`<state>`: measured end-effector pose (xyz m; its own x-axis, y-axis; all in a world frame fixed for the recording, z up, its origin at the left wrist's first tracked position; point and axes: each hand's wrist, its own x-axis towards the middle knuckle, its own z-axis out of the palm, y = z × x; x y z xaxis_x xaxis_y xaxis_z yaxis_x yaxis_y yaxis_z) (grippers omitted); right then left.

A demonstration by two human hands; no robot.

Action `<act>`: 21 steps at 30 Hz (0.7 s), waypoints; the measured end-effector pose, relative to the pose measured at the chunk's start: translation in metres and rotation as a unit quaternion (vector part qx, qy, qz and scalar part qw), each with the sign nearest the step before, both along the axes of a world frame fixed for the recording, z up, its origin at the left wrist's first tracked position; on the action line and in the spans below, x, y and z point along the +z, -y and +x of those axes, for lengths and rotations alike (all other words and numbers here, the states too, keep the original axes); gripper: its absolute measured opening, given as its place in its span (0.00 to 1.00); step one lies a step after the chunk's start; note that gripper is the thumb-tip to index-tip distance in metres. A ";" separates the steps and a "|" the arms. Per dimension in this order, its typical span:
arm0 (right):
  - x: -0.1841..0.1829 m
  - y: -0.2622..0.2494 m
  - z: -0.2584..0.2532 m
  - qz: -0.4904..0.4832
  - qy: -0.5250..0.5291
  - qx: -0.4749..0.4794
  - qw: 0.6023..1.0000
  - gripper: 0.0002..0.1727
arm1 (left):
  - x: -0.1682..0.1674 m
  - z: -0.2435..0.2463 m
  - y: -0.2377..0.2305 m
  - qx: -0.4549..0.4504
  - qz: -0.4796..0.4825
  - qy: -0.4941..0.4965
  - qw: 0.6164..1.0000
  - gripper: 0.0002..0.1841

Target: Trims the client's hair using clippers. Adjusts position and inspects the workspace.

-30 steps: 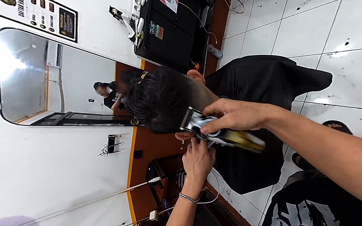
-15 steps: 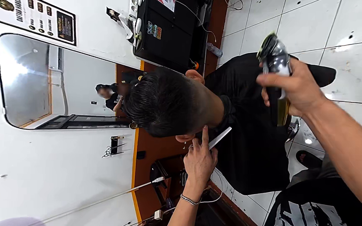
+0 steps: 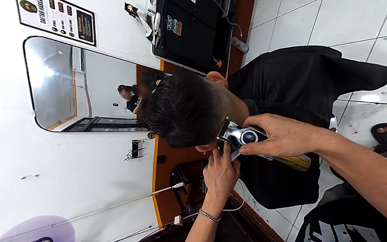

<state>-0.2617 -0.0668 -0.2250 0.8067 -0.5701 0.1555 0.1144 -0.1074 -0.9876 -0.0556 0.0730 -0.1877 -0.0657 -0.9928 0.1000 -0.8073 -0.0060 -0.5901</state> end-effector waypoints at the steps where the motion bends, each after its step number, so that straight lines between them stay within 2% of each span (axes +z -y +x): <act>1: 0.000 -0.001 0.001 -0.006 0.008 -0.017 1.000 0.23 | 0.000 -0.001 0.000 0.003 0.001 -0.001 1.000 0.25; 5: 0.003 0.004 -0.003 -0.011 -0.023 0.000 1.000 0.22 | 0.001 -0.004 0.002 0.005 0.000 0.006 1.000 0.28; 8: 0.005 0.011 -0.006 -0.013 0.040 0.002 0.999 0.22 | -0.001 -0.006 0.002 0.005 -0.004 0.004 1.000 0.26; 12: 0.009 0.030 -0.012 -0.040 0.013 0.046 0.998 0.20 | 0.002 -0.010 0.002 0.024 0.007 0.009 1.000 0.32; 15: 0.006 0.036 -0.011 -0.040 0.082 0.033 0.995 0.19 | 0.003 -0.019 -0.001 0.018 0.009 -0.015 1.000 0.32; 17: 0.002 0.052 -0.013 -0.049 0.070 0.066 0.994 0.16 | 0.007 -0.029 -0.002 0.008 0.017 -0.029 0.999 0.34; 19: -0.009 0.073 -0.021 0.008 0.090 0.051 0.995 0.13 | 0.012 -0.042 0.002 -0.006 0.017 -0.038 0.999 0.38; 21: -0.018 0.086 -0.027 0.169 0.198 -0.007 0.966 0.13 | 0.016 -0.055 0.010 -0.011 0.006 -0.043 0.999 0.38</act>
<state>-0.2888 -0.1528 -0.2426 0.7138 -0.6530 0.2531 0.4905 0.2082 -0.8462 -0.1109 0.0627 -0.1719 -0.0796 -0.9924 0.0936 -0.8545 0.0195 -0.5191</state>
